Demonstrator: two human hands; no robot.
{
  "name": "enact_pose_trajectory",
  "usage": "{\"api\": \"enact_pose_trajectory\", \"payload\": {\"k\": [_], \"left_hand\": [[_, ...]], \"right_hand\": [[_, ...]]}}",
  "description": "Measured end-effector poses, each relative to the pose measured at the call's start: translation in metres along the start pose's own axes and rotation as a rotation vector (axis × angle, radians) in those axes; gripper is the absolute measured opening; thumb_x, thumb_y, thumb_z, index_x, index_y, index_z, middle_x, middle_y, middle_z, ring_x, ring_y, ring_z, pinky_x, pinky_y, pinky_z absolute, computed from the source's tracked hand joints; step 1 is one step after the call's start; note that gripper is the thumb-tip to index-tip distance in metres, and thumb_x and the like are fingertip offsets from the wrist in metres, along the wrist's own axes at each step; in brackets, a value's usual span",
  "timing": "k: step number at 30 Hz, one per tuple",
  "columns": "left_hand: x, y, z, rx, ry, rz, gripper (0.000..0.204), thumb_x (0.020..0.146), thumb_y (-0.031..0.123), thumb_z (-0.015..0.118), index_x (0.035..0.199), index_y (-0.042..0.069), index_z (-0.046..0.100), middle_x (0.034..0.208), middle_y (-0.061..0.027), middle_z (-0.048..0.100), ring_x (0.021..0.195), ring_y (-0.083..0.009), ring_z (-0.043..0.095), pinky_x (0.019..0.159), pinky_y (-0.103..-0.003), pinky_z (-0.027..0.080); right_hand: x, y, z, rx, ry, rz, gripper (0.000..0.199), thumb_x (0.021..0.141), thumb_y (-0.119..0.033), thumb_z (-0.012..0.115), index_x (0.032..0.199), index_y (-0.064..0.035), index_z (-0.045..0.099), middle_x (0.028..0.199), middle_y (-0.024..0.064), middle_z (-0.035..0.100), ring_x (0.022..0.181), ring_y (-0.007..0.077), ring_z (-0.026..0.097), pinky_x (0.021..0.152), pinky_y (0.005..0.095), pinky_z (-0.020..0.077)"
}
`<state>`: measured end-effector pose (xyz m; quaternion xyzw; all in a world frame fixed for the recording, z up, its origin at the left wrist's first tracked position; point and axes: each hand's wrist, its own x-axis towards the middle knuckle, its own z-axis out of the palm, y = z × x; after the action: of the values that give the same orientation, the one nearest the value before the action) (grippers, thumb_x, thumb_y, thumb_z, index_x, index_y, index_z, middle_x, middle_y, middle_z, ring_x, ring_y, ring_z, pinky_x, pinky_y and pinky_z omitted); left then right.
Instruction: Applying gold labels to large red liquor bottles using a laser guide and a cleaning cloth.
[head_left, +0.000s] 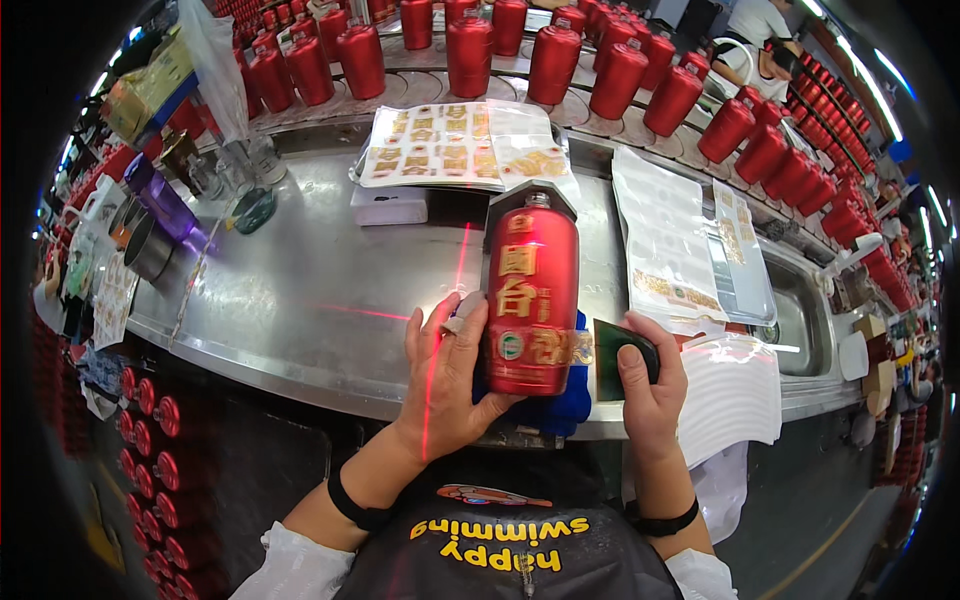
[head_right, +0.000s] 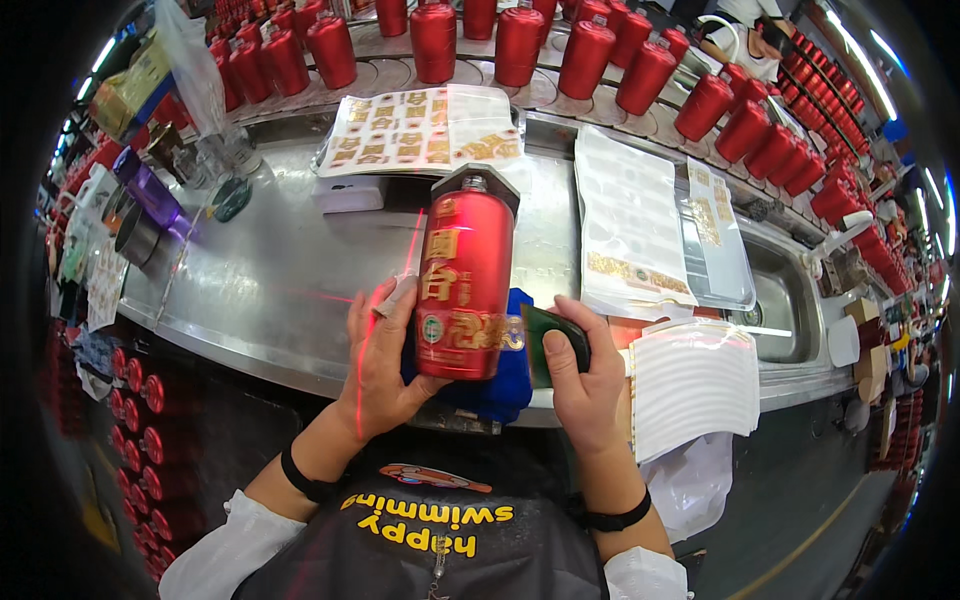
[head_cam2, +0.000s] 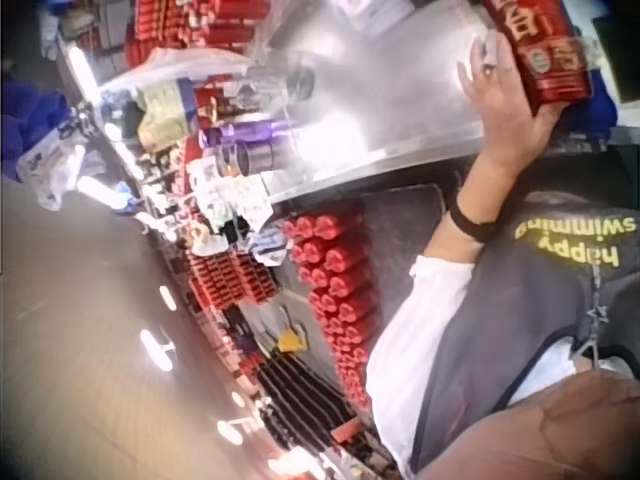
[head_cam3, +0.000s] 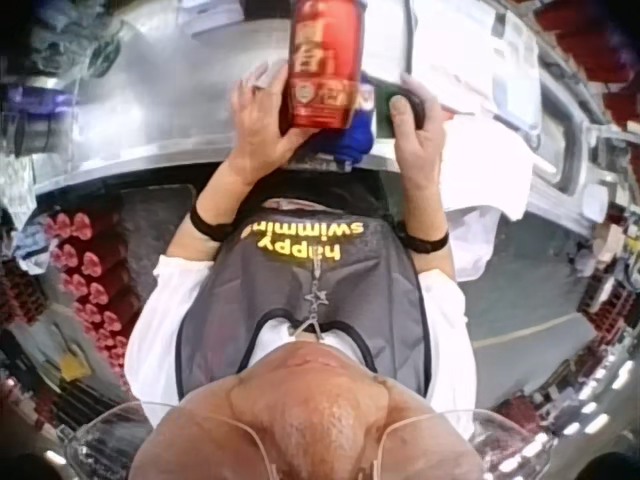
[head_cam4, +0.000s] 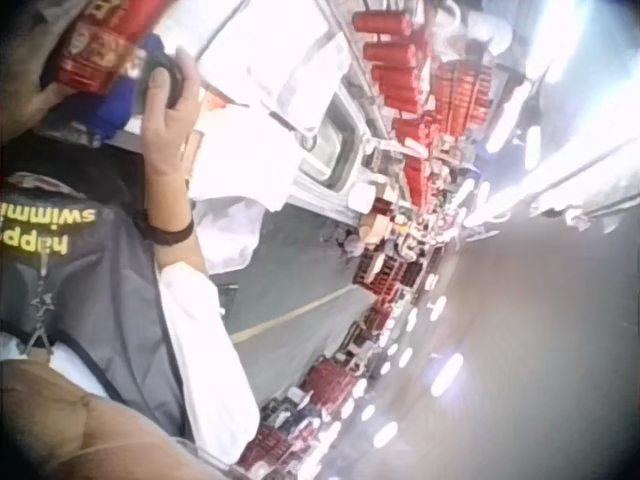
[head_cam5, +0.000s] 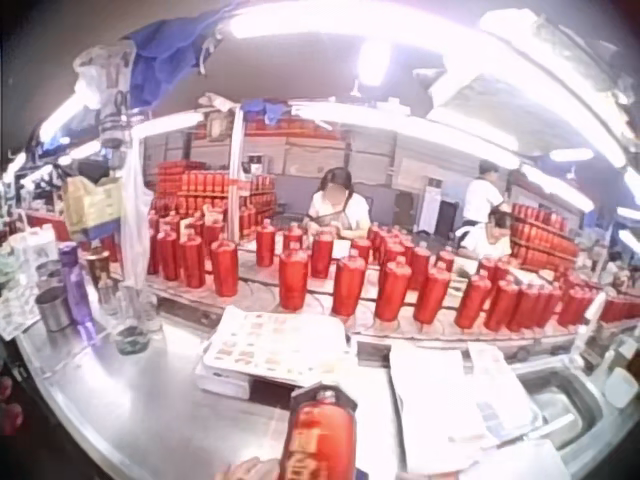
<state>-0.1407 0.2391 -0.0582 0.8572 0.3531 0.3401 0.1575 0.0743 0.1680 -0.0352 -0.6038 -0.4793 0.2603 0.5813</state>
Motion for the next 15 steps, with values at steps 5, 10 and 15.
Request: {"api": "enact_pose_trajectory", "payload": {"k": [5,10,15], "left_hand": [[-0.005,-0.001,0.007,0.116,-0.017,0.0,0.104,0.077,0.05,0.073,0.149,-0.004,0.021,0.123,-0.0221,0.054,0.134,-0.0423,0.033,0.111,-0.061,0.01],[-0.002,-0.002,0.008,0.041,-0.013,0.015,0.105,0.077,0.05,0.072,0.149,-0.005,0.02,0.123,-0.0235,0.055,0.134,-0.0435,0.033,0.111,-0.061,0.009],[-0.001,0.0,0.007,-0.012,-0.029,-0.002,0.105,0.078,0.051,0.072,0.15,-0.005,0.019,0.131,-0.0242,0.052,0.134,-0.044,0.032,0.11,-0.062,0.009]], "right_hand": [[-0.002,0.005,0.006,-0.351,-0.198,-0.386,0.051,0.081,0.011,0.062,0.129,-0.0059,0.059,0.138,0.0268,0.046,0.115,0.0331,0.057,0.093,0.0369,0.0486],[0.002,0.018,0.012,-0.546,-0.209,-0.576,0.052,0.077,0.008,0.063,0.124,-0.0149,0.065,0.135,0.0303,0.047,0.114,0.0415,0.055,0.096,0.0434,0.0465],[0.002,-0.001,0.002,-0.336,-0.061,-0.382,0.044,0.087,0.008,0.056,0.13,-0.0013,0.056,0.129,0.0268,0.055,0.104,0.0269,0.063,0.087,0.0328,0.0509]]}}
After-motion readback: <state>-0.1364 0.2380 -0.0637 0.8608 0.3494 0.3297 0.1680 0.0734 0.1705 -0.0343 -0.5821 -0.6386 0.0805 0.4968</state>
